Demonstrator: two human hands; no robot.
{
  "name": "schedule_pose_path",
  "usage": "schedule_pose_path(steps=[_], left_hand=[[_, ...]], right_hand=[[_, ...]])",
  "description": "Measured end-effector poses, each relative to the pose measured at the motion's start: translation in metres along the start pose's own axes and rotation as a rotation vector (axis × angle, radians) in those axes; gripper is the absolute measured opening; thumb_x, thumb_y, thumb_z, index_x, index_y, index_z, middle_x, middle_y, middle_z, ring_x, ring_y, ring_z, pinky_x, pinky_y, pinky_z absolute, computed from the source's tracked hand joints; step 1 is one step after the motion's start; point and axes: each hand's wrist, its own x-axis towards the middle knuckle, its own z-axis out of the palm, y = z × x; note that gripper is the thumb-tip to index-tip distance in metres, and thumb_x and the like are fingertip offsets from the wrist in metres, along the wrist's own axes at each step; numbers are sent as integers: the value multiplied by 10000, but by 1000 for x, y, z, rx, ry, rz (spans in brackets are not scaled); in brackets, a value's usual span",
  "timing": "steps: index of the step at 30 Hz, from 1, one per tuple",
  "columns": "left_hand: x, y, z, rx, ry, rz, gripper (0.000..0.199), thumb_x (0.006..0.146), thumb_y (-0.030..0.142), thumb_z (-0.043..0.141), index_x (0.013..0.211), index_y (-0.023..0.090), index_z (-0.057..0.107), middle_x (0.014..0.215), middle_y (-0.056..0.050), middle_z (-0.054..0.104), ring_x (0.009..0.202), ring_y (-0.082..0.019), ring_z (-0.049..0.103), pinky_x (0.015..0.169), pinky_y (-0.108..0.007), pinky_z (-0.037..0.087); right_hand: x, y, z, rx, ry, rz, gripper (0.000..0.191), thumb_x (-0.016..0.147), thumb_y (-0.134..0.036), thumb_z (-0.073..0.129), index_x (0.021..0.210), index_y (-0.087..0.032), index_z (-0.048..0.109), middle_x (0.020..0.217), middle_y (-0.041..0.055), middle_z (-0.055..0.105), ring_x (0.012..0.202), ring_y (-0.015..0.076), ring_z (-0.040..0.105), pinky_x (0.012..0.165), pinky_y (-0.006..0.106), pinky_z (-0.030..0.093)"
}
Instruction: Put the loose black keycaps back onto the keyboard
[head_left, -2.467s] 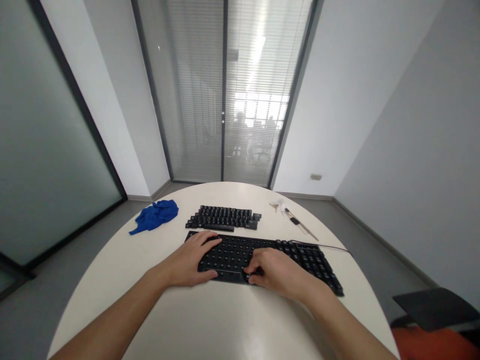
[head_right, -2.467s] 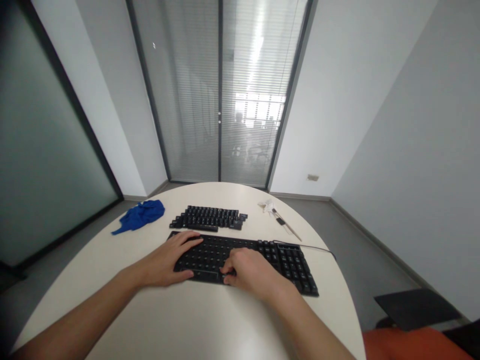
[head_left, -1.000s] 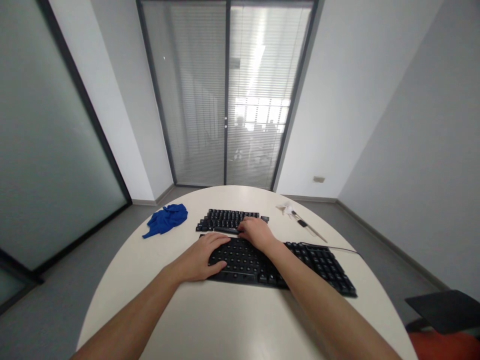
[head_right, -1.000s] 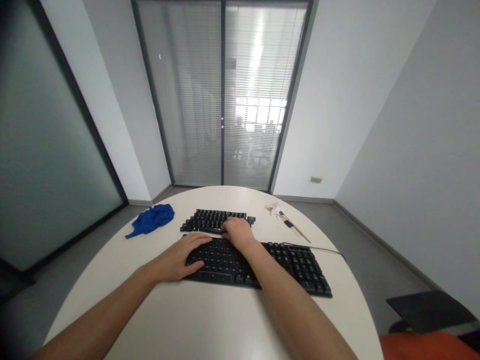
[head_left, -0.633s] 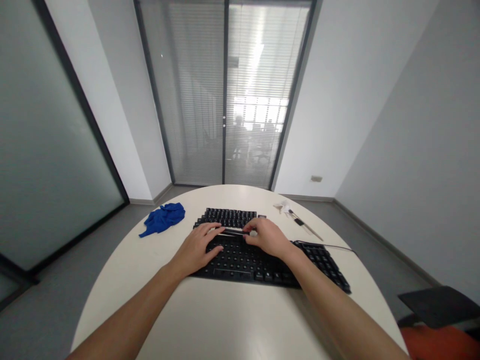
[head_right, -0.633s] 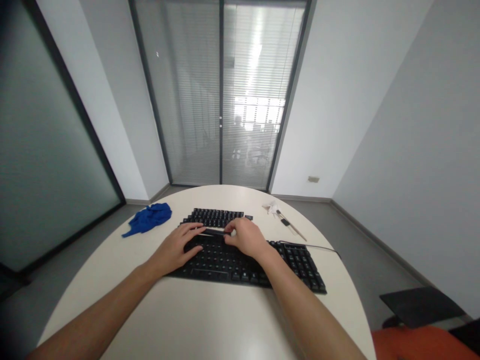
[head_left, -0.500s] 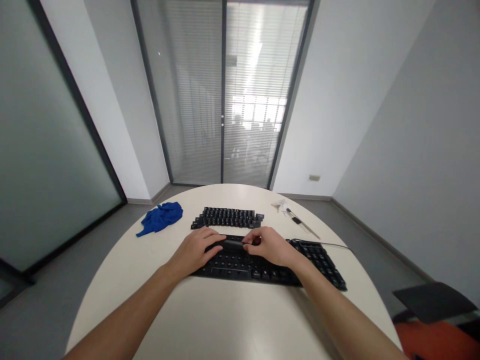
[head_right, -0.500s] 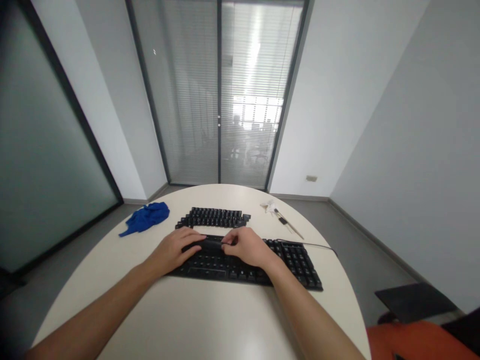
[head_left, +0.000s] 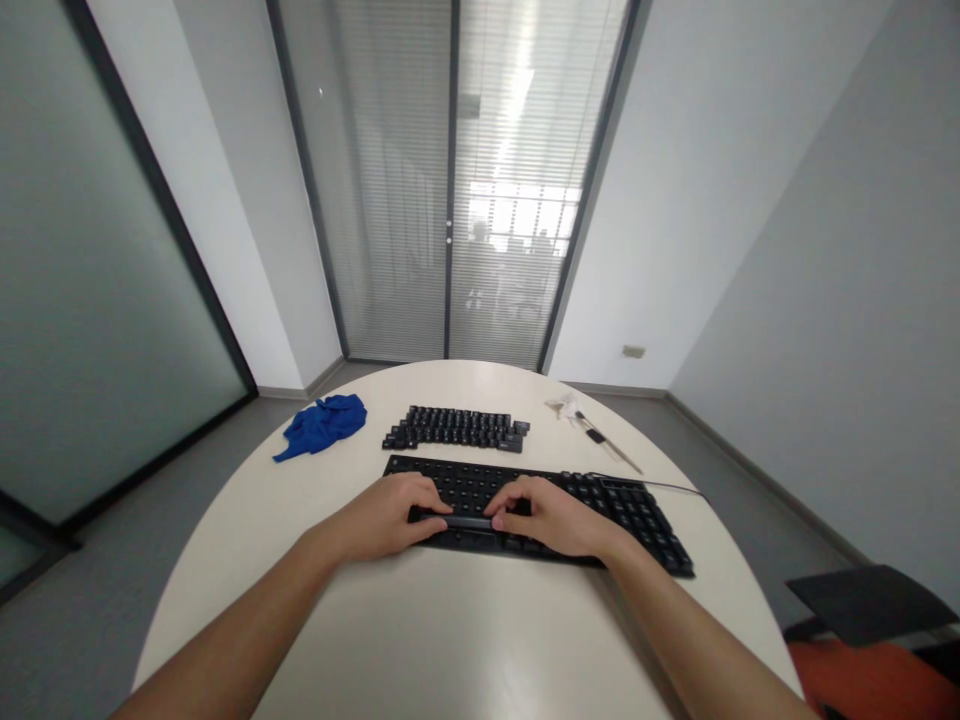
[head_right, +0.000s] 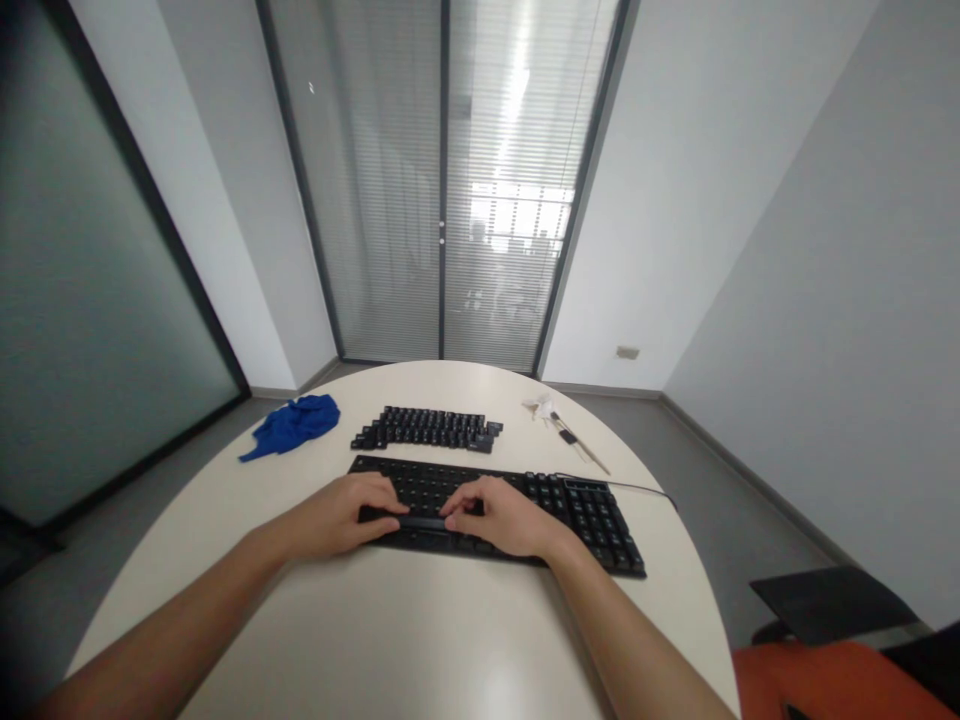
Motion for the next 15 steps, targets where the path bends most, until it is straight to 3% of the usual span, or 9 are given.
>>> schedule_pose_path(steps=[5, 15], left_hand=[[-1, 2, -4, 30, -18, 2, 181, 896, 255, 676, 1051, 238, 767, 942, -36, 721, 890, -192, 639, 810, -292, 466], [-1, -1, -2, 18, -31, -25, 195, 867, 262, 717, 1056, 242, 762, 970, -34, 710, 929, -200, 633, 834, -299, 467]], right_hand=[[1, -2, 2, -43, 6, -22, 205, 848, -376, 711, 949, -224, 805, 927, 29, 768, 872, 202, 646, 755, 276, 470], [3, 1, 3, -59, 3, -78, 211, 852, -402, 722, 932, -232, 817, 883, 28, 774, 835, 199, 656, 761, 278, 470]])
